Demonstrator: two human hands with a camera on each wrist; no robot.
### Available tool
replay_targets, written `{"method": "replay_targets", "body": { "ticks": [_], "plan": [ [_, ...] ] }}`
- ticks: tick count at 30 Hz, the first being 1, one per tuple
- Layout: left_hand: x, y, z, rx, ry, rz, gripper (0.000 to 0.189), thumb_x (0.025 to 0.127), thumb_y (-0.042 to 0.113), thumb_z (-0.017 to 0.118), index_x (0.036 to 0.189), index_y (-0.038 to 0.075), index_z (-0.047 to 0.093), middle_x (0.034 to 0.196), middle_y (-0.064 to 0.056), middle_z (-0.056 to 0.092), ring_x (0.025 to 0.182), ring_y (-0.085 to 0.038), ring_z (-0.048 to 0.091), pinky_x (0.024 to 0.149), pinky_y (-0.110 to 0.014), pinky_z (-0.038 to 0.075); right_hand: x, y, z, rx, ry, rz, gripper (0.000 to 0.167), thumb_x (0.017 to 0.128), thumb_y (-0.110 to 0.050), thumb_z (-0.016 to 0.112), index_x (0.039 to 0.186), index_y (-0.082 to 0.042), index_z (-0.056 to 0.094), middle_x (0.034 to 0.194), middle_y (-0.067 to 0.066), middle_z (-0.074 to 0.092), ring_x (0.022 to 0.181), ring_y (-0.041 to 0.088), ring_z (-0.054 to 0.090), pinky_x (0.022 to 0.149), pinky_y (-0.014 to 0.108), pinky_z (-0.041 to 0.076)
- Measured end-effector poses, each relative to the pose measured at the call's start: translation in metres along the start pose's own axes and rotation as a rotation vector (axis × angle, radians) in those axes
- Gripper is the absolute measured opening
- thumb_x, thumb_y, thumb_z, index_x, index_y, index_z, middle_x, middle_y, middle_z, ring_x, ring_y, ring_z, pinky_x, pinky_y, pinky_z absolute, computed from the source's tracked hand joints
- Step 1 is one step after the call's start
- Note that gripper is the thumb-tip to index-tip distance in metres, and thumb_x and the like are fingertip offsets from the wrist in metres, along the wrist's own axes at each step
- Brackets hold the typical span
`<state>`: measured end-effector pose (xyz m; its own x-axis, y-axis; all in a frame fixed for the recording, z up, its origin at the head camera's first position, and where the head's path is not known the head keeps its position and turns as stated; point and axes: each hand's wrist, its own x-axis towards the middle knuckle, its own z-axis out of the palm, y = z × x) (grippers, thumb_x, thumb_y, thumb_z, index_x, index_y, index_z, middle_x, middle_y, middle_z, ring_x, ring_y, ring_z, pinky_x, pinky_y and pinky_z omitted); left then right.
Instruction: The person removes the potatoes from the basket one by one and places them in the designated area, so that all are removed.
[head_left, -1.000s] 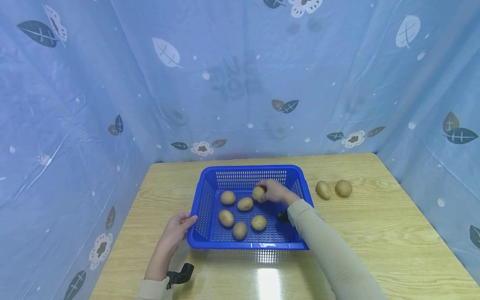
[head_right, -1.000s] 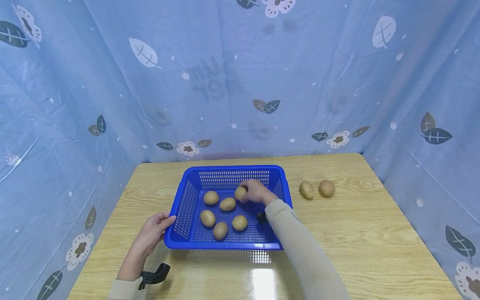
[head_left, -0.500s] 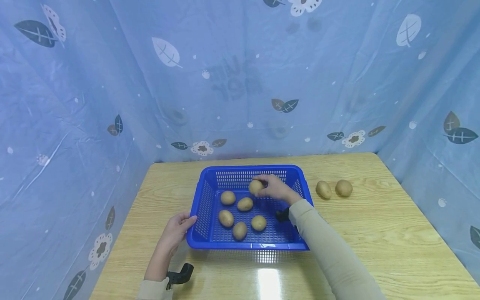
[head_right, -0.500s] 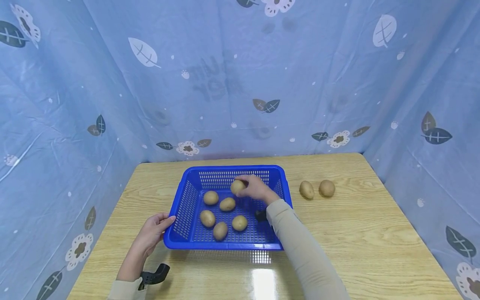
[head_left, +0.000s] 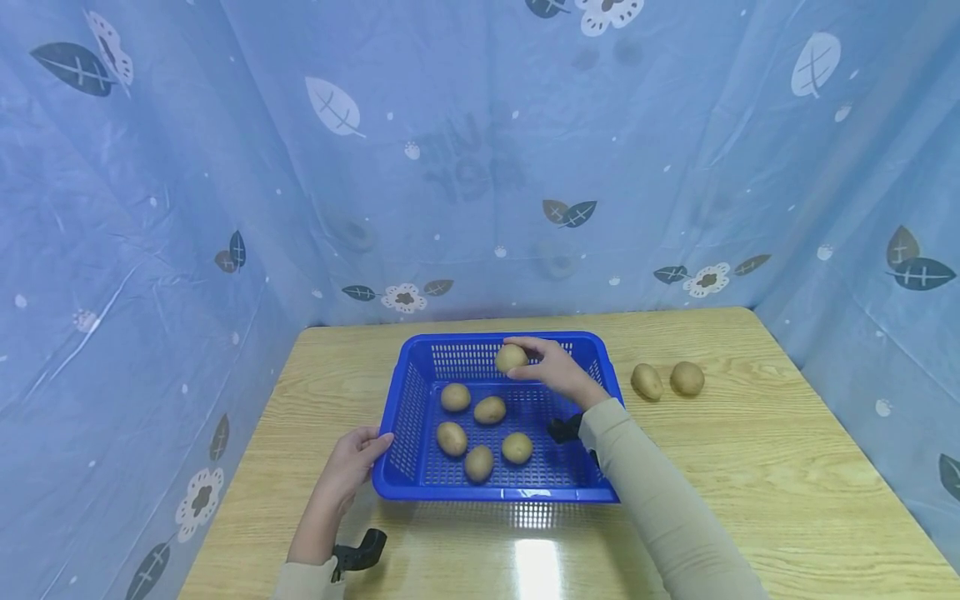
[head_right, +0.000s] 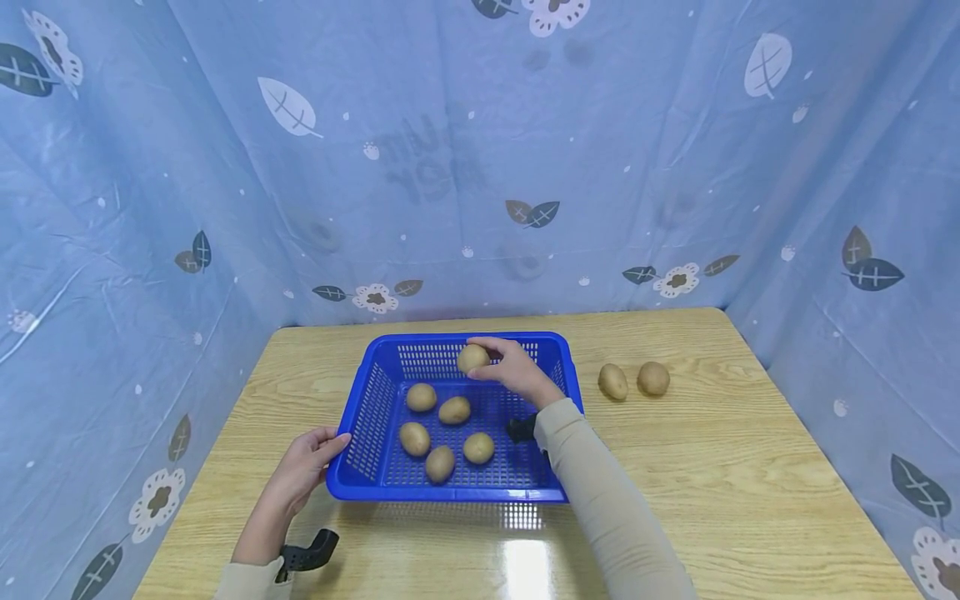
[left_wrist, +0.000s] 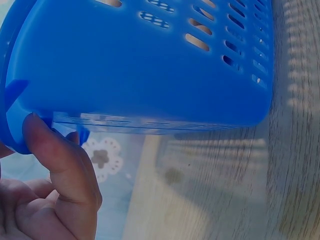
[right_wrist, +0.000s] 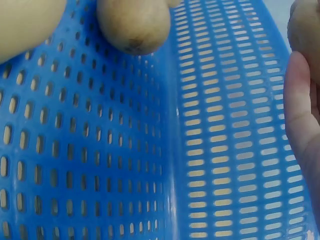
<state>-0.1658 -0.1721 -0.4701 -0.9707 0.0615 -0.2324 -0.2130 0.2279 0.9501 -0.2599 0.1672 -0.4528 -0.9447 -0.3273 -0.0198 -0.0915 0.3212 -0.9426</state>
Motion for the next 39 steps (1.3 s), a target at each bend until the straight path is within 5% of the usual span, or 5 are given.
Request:
{"method": "replay_targets", "body": {
  "ticks": [30,39],
  "plan": [
    [-0.001,0.001,0.0,-0.002,-0.004,-0.008,0.033,0.099,0.018,0.049,0.118,-0.008,0.052,0.1,-0.02,0.068,0.086,-0.025,0.069,0.072,-0.034,0.059,-0.005,-0.003,-0.007,0.131,0.127,-0.082,0.068,0.082,-0.029,0.074,0.142,-0.016,0.044,0.142,0.007,0.046,0.129,0.027,0.046,0.1,0.044,0.046],
    [0.001,-0.001,0.0,-0.014,-0.006,0.007,0.033,0.099,0.018,0.049,0.118,-0.009,0.052,0.101,-0.022,0.067,0.087,-0.028,0.069,0.071,-0.034,0.059,-0.008,-0.003,-0.011,0.154,0.201,-0.114,0.062,0.084,-0.029,0.073,0.139,-0.022,0.047,0.136,0.007,0.051,0.121,0.024,0.05,0.094,0.036,0.048]
  ]
}}
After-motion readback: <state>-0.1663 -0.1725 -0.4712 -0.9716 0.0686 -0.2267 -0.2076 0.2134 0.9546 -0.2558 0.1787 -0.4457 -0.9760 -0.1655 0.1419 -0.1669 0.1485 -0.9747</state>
